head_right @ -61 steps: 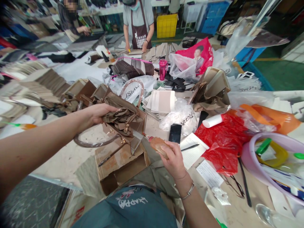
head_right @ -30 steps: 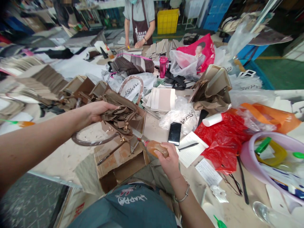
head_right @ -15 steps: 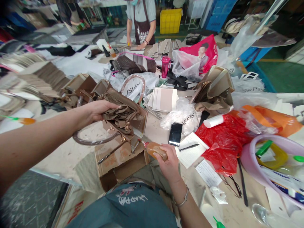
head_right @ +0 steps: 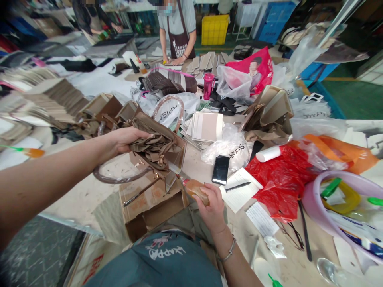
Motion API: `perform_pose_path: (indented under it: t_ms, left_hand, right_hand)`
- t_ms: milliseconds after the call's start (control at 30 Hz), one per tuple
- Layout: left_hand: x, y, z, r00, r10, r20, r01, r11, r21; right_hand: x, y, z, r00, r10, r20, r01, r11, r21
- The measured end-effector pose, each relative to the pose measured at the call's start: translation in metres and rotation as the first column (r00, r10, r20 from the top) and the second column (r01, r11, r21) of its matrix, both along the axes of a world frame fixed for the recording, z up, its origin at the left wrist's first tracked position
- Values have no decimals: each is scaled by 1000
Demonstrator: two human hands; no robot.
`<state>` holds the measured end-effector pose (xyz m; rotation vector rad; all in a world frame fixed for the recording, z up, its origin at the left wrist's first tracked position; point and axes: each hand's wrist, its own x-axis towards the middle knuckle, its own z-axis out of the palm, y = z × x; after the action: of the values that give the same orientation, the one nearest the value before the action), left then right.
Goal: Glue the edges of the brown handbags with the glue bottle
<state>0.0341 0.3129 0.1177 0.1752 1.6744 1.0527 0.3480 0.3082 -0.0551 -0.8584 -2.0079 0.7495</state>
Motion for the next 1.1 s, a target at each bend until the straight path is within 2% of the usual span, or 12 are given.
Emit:
perform_pose_path:
  t_ms: [200, 300, 400, 467, 567, 667, 800, 900, 967, 1000, 1033, 1100]
  left_hand:
    - [-1, -1, -1, 1000, -17, 12, 16, 1000, 20]
    - [-2, -1, -3, 999, -32, 21, 32, 999, 36]
    - [-4, -2, -4, 998, -48, 32, 46, 997, 58]
    - [-4, -3, -4, 998, -50, 40, 48, 997, 57]
    - [-5, -10, -2, 997, -48, 52, 44, 996, 77]
    - [-6, -24, 4, 997, -60, 57, 54, 993, 109]
    - [-9, -55, 18, 990, -139, 7, 136, 977, 161]
    - [-11, -82, 39, 958, -240, -159, 271, 938, 215]
    - [-9, -98, 56, 866, -321, -384, 408, 897, 170]
    - [-7, -105, 64, 771, -360, -526, 474, 876, 94]
    - [-4, -111, 70, 630, -403, -663, 521, 853, -24]
    - [5, -121, 75, 242, -534, -810, 526, 774, -352]
  right_hand:
    - [-2, 2, 4, 994, -83, -65, 83, 997, -2]
    - [-5, 5, 1, 997, -65, -35, 64, 998, -25]
    - [-6, 3, -5, 1000, -14, 2, 14, 993, -118]
    - [-3, -2, -10, 1000, -8, 0, 8, 970, -244]
    - [8, -10, -18, 991, -64, -120, -7, 856, -517]
    - [28, -20, -29, 927, -109, -358, -197, 671, -715]
    - [61, -31, -49, 831, -174, -528, -403, 466, -788]
    - [87, -41, -59, 783, -170, -598, -487, 429, -760]
    - [103, -51, -58, 766, -222, -603, -482, 423, -767]
    - [110, -57, -55, 760, -272, -590, -460, 416, -784]
    - [116, -64, -52, 756, -322, -570, -435, 405, -804]
    - [125, -77, -43, 764, -374, -525, -384, 390, -837]
